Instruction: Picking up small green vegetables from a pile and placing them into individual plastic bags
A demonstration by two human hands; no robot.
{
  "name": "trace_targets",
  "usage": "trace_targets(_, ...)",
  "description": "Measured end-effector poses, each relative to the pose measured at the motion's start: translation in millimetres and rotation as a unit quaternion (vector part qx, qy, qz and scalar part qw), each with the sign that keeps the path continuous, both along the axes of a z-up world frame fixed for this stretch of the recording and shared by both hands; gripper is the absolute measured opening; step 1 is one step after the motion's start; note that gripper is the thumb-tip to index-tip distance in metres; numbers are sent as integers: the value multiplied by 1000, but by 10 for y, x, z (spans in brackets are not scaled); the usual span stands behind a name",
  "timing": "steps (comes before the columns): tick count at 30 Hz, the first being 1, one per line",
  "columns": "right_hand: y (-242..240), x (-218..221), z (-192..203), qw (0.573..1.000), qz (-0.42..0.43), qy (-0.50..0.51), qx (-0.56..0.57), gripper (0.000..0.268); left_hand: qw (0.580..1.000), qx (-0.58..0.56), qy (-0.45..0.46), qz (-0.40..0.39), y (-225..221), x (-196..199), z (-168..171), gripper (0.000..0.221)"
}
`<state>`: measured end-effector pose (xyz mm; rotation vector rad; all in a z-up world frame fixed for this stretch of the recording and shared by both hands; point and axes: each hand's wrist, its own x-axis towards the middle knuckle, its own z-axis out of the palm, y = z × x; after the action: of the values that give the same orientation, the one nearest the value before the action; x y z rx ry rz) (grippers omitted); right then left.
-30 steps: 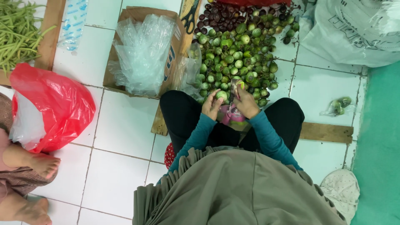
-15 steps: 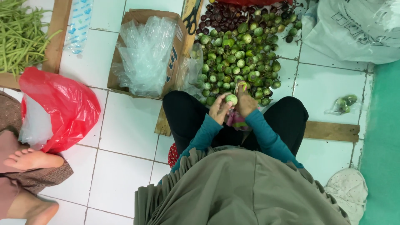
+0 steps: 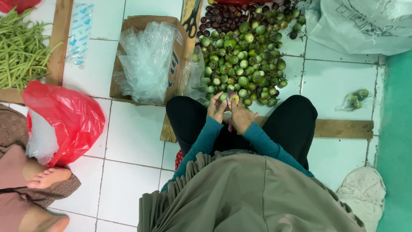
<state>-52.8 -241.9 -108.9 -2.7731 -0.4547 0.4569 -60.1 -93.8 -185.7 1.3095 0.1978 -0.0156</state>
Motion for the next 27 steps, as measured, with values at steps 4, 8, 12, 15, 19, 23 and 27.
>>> trace_targets(4, -237, 402, -435, 997, -34, 60, -23, 74, 1000, 1, 2, -16, -200, -22, 377, 63)
trace_targets(8, -318, 368, -218, 993, -76, 73, 43, 64, 999, 46, -16, -21, -214, -7, 500, 59)
trace_targets(12, -140, -28, 238, 998, -18, 24, 52, 55, 998, 63, 21, -2, -334, 63, 908, 52)
trace_targets(15, -158, -11, 207, 999, -15, 7, 31, 58, 996, 80, 34, 5, -415, 61, 993, 53)
trace_targets(19, -255, 148, 67, 1000, -13, -4, 25, 56, 993, 116, -18, -15, -271, -23, 584, 52)
trace_targets(23, -424, 475, -370, 993, -51, 104, 19, 70, 991, 80, -82, -62, -312, -98, 555, 50)
trace_targets(27, -440, 369, -63, 991, -60, 106, 61, 76, 998, -11, -4, -64, -288, -48, 168, 56)
